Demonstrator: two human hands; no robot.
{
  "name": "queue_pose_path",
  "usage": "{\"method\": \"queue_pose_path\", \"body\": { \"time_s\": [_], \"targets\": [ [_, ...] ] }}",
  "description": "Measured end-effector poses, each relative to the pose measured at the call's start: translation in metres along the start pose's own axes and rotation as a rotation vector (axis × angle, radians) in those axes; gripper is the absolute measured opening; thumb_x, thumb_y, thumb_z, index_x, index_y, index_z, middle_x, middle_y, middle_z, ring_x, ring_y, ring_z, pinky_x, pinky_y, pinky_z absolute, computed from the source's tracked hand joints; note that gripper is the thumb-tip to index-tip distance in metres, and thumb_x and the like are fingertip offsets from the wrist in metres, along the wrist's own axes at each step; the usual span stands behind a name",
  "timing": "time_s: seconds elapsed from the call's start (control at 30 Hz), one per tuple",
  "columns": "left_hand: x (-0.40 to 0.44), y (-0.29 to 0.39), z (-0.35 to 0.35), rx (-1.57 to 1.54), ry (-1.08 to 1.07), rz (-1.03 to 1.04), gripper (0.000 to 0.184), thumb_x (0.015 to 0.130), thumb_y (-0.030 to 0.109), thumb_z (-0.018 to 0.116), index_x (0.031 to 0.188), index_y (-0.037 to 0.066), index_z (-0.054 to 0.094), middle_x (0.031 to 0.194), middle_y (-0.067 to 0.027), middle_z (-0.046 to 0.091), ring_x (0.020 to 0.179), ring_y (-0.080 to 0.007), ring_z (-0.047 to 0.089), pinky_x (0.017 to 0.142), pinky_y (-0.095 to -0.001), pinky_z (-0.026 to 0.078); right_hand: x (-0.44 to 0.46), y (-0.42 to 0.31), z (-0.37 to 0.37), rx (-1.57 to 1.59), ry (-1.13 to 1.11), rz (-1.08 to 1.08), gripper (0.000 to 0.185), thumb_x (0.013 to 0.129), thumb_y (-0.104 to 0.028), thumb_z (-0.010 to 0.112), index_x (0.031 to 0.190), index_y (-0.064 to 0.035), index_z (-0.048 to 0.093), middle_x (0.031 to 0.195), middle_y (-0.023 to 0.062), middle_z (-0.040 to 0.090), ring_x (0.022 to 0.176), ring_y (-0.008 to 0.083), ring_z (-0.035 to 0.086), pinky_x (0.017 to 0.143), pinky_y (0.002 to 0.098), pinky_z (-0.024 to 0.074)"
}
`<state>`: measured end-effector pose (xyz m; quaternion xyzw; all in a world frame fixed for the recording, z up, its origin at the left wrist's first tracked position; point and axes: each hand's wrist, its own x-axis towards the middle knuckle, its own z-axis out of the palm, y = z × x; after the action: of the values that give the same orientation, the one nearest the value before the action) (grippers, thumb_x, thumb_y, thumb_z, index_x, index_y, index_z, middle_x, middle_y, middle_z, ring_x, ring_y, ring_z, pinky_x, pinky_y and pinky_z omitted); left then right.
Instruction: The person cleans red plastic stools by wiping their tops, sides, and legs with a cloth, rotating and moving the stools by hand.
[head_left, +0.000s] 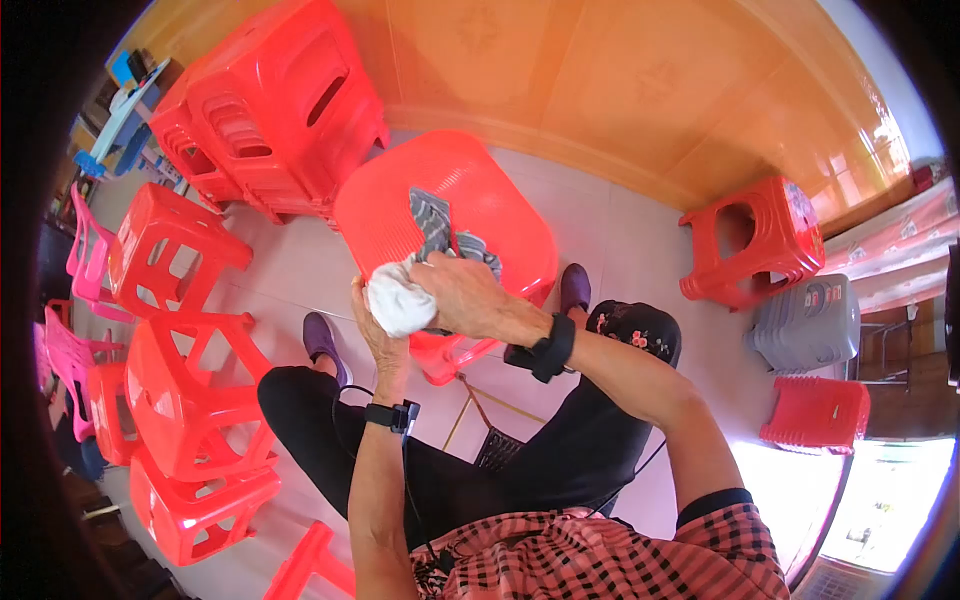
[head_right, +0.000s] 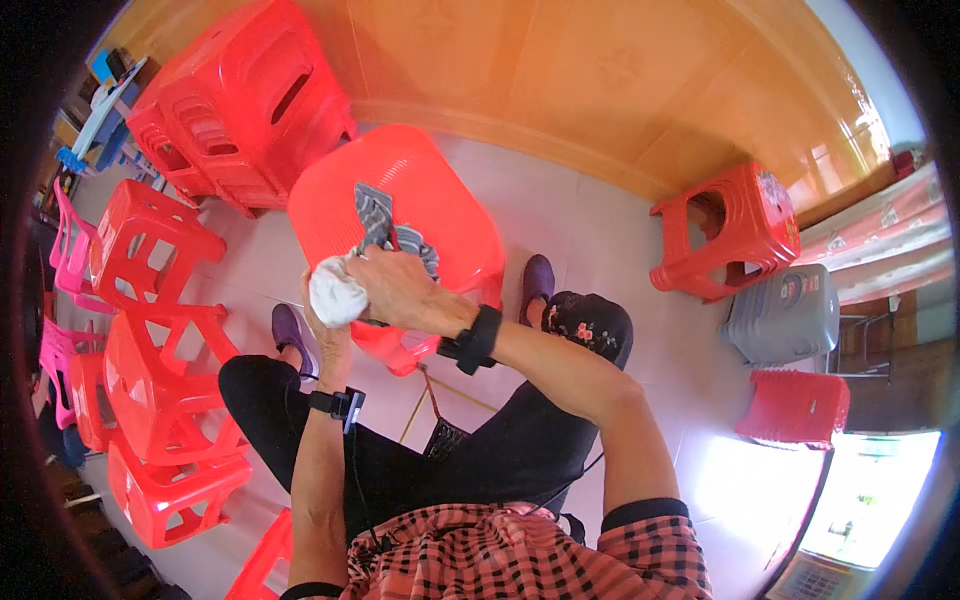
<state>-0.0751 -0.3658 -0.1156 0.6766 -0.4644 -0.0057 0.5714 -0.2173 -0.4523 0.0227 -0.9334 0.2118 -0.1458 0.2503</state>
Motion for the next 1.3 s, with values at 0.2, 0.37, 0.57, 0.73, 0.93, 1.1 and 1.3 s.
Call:
{"method": "queue_pose_path", "body": {
  "time_s": [0.2, 0.37, 0.57, 0.73, 0.93, 1.1, 1.3],
  "targets": [
    [0.018, 0.044, -0.005, -0.099, 0.051, -0.397, 0.041, 0.096, 0.031, 0.035, 0.117, -0.003, 0.046, 0.109, -0.0201, 0.052, 0.100, -0.0310, 0.050, 0.089, -0.0365, 0.037, -0.043, 0.036, -0.017, -0.142, 0.217, -0.063, 0.026, 0.072, -0.024, 0.066, 0.087, -0.0074, 0.052, 0.079, 0.0114, 0.055, 0.075, 0.0301, 0.059, 0.062, 0.0409, 0.0499],
    [0.022, 0.044, -0.005, -0.108, 0.024, -0.431, 0.041, 0.094, 0.030, 0.036, 0.117, -0.003, 0.046, 0.108, -0.0192, 0.053, 0.098, -0.0296, 0.051, 0.088, -0.0362, 0.038, -0.063, 0.097, -0.042, -0.063, 0.459, 0.241, 0.035, 0.070, -0.027, 0.072, 0.089, -0.0031, 0.056, 0.079, 0.0210, 0.059, 0.075, 0.0370, 0.060, 0.062, 0.0412, 0.0482],
    [0.024, 0.042, -0.001, -0.184, 0.029, -0.511, 0.046, 0.094, 0.033, 0.036, 0.118, -0.005, 0.045, 0.110, -0.0174, 0.054, 0.100, -0.0253, 0.051, 0.090, -0.0341, 0.038, -0.062, 0.129, -0.016, 0.586, 0.777, 0.646, 0.033, 0.076, -0.025, 0.068, 0.096, 0.0002, 0.061, 0.080, 0.0133, 0.065, 0.074, 0.0223, 0.063, 0.067, 0.0373, 0.0487],
    [0.029, 0.026, 0.002, -0.240, 0.030, -0.534, 0.034, 0.094, 0.026, 0.039, 0.111, -0.002, 0.047, 0.101, -0.0144, 0.055, 0.092, -0.0216, 0.051, 0.083, -0.0333, 0.041, -0.076, 0.162, 0.018, 1.018, 1.003, 1.141, 0.034, 0.084, -0.025, 0.062, 0.103, 0.0029, 0.058, 0.083, 0.0065, 0.063, 0.068, 0.0150, 0.059, 0.060, 0.0327, 0.0473],
    [0.056, 0.023, 0.006, -0.336, 0.031, -0.506, 0.031, 0.092, 0.024, 0.046, 0.109, -0.002, 0.049, 0.090, -0.0099, 0.058, 0.082, -0.0176, 0.053, 0.075, -0.0327, 0.044, -0.076, 0.206, 0.072, 1.185, 1.077, 1.099, 0.033, 0.089, -0.032, 0.056, 0.110, -0.0078, 0.052, 0.089, 0.0029, 0.059, 0.074, 0.0149, 0.056, 0.065, 0.0346, 0.0476],
    [0.101, -0.013, -0.006, 0.104, -0.015, -0.402, 0.036, 0.087, 0.025, 0.051, 0.113, 0.000, 0.048, 0.095, -0.0222, 0.056, 0.086, -0.0321, 0.056, 0.078, -0.0417, 0.044, -0.051, 0.188, 0.063, 1.271, 0.791, 1.133, 0.032, 0.090, -0.038, 0.052, 0.104, -0.0093, 0.055, 0.076, 0.0021, 0.058, 0.056, 0.0130, 0.055, 0.045, 0.0286, 0.0423],
    [0.132, 0.017, -0.019, 0.720, 0.013, -0.012, 0.042, 0.080, 0.019, 0.056, 0.118, 0.003, 0.046, 0.104, -0.0238, 0.048, 0.092, -0.0412, 0.047, 0.081, -0.0504, 0.040, -0.030, 0.123, 0.048, 1.287, 0.321, 1.050, 0.024, 0.092, -0.036, 0.047, 0.093, -0.0123, 0.052, 0.070, -0.0007, 0.055, 0.047, 0.0123, 0.047, 0.038, 0.0292, 0.0357]
  ]
}}
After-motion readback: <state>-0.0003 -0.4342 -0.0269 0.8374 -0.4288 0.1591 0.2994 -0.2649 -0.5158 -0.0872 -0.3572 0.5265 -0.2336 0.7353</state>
